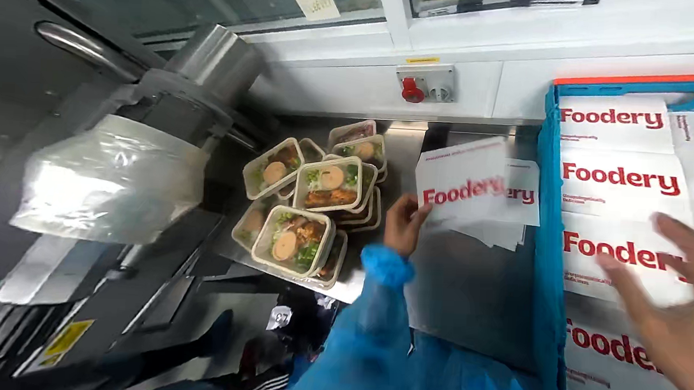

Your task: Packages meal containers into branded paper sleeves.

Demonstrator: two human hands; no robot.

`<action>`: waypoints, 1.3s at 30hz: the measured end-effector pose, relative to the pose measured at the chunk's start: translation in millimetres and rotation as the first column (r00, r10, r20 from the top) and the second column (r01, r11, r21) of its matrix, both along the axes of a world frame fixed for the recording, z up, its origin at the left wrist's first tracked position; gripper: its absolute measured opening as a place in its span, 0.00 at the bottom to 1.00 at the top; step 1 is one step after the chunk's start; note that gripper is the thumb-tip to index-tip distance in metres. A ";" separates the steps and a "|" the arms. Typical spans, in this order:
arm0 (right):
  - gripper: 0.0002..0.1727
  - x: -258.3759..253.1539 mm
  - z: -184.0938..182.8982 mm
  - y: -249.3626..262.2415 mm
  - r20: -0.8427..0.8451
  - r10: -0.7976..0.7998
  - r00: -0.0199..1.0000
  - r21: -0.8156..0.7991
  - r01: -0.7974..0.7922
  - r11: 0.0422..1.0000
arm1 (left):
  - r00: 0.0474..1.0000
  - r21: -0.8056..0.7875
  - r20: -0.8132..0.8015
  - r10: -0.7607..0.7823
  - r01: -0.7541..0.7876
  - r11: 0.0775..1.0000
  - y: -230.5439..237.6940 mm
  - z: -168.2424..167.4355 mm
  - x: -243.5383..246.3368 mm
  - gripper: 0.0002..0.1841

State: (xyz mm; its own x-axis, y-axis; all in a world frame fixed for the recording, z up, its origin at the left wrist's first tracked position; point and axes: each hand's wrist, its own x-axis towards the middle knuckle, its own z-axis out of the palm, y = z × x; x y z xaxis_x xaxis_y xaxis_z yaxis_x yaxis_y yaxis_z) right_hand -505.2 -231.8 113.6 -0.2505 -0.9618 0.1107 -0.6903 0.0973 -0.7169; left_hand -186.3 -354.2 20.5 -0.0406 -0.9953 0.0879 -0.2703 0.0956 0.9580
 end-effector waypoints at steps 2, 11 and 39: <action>0.54 48.2 -8.2 -17.7 0.178 0.039 0.983 0.092 -0.056 0.994 | 0.989 -0.080 -0.148 -0.014 0.002 0.997 60.1 21.0 15.6 0.06; 0.43 170.3 -40.8 -21.1 0.162 0.104 0.981 0.080 -0.118 0.990 | 0.934 0.161 -0.356 -0.037 0.101 0.982 174.3 31.1 110.4 0.07; 0.12 311.5 -9.6 116.5 0.452 0.466 0.761 0.128 -0.572 0.810 | 0.669 -0.100 0.579 -0.467 0.626 0.773 230.6 93.6 235.1 0.12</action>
State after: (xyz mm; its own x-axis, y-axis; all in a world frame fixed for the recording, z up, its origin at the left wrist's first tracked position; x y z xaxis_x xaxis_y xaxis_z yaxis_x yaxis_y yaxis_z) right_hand -193.7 -115.3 103.9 0.3262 -0.9351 -0.1383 -0.3613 0.0119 -0.9324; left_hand 48.7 -123.6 114.1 -0.6859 -0.7127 0.1471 -0.5047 0.6115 0.6094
